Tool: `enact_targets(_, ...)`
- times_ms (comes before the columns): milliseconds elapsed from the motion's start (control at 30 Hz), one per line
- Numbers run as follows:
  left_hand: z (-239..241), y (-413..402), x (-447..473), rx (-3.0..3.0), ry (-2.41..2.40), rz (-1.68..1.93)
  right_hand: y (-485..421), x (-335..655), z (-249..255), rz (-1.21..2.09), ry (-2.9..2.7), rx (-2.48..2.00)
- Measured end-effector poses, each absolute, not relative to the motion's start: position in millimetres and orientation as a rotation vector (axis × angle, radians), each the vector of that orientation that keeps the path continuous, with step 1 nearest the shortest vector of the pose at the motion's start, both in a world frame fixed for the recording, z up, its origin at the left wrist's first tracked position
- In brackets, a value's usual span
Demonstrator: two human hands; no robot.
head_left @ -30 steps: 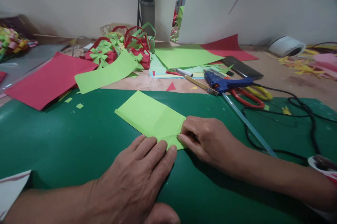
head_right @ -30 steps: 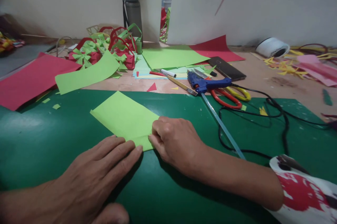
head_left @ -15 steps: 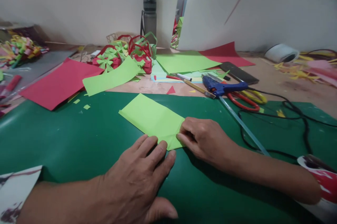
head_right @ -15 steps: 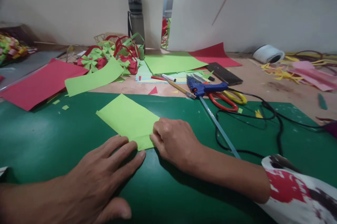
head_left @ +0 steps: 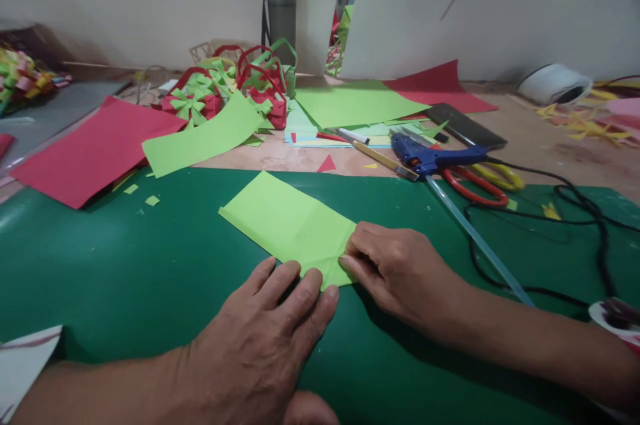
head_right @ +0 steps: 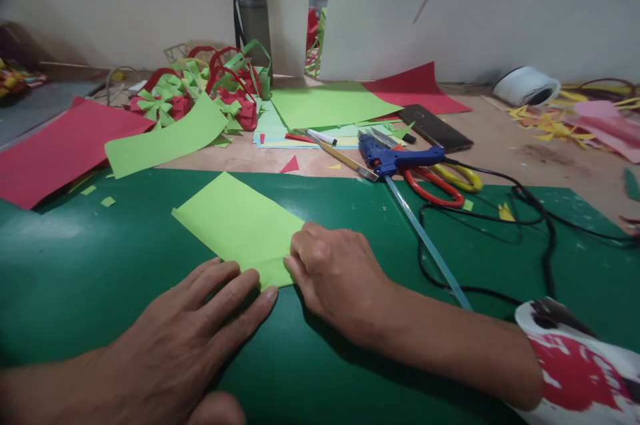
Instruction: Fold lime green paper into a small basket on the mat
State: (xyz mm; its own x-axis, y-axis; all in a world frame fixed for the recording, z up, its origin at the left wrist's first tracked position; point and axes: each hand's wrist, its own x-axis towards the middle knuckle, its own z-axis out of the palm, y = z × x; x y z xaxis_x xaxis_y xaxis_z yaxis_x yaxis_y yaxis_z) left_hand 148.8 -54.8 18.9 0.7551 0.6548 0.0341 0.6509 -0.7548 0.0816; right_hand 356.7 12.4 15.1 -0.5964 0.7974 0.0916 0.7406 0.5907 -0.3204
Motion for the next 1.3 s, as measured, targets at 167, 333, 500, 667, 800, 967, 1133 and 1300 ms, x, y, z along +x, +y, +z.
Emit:
enact_targets(167, 22.3, -53.7, 149.2, 2.898, 1.102, 0.130, 11.0, 357.3, 12.6, 0.329, -2.593, -1.253)
enact_targets(333, 22.3, -53.7, 149.6, 2.892, 1.088, 0.117, 10.2, 357.6, 12.2, 0.295, -2.607, -1.230)
enact_targets(500, 21.7, -53.5, 148.8, 2.864, 1.109, 0.081, 10.2, 356.4, 13.3, 0.294, -2.605, -1.248)
enact_targets(667, 27.0, -53.8, 149.2, 2.826, 1.132, 0.053, 14.1, 356.0, 19.0, 0.378, -2.608, -1.328)
enact_targets(800, 29.8, -53.6, 149.4, 2.756, 1.154, 0.054, 20.1, 357.1, 25.2, 0.466, -2.604, -1.406)
enact_targets(967, 24.2, -51.5, 147.3, 2.816, 1.059, 0.068, 24.0, 356.3, 26.2, 0.532, -2.590, -1.393)
enact_targets(1133, 20.3, -48.3, 148.4, 2.852, 0.895, 0.128, 23.9, 362.8, 23.0, 0.260, -2.768, -1.043)
enact_targets(1300, 26.6, -44.6, 152.3, 2.765, 0.901, 0.128, 16.7, 378.4, 33.6, -0.142, -3.040, -0.456)
